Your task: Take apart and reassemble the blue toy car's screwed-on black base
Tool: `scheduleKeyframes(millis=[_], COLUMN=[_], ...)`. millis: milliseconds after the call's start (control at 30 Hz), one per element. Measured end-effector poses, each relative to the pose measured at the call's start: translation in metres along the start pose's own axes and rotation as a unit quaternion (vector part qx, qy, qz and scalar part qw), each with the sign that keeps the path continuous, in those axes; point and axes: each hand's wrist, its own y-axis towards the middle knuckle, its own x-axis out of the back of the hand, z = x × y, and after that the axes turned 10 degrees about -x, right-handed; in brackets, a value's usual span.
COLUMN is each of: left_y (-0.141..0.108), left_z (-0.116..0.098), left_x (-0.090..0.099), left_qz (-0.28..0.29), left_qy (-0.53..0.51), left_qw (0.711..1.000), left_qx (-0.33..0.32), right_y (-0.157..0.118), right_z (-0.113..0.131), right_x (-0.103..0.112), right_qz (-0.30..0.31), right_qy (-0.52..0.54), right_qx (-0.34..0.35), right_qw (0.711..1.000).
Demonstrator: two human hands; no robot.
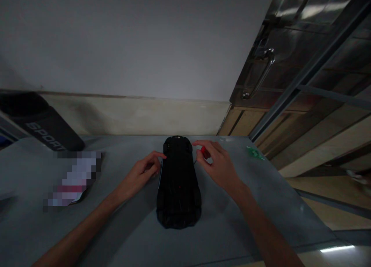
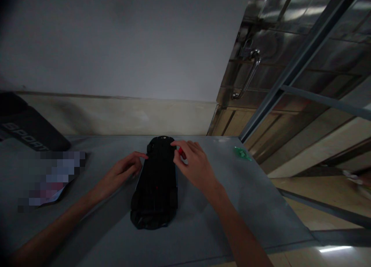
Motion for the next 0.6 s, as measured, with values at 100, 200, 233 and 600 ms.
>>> scheduleKeyframes(millis=[100,200,233,600], left_y=[-0.0006,-0.0013,-0.0014,-0.0011], left_z=[0.0036,0.0051,0.0047,-0.0031], left_x=[-0.0010,-0.0010,-0.0010,0.0006], left_qz=[-0.005,-0.005,-0.007,-0.005], left_qy=[-0.012,-0.008,-0.008,0.053], left_qw=[1.000,1.000,1.000,0.999], left_qx=[0.003,0.002,0.000,0.000], right_y=[-0.0005,-0.0005,-0.0004,0.0012], right_z=[0.0018,0.0037,0.0041,0.0023], right_x=[-0.0017,-0.0026,-0.0024,0.0010], right_qz=[-0.005,-0.008,-0.004,0.005], right_qy=[-0.011,-0.012,-0.006,-0.004], right_qx=[0.002,-0.009,-0.007,0.025], right_qw=[1.000,1.000,1.000,1.000])
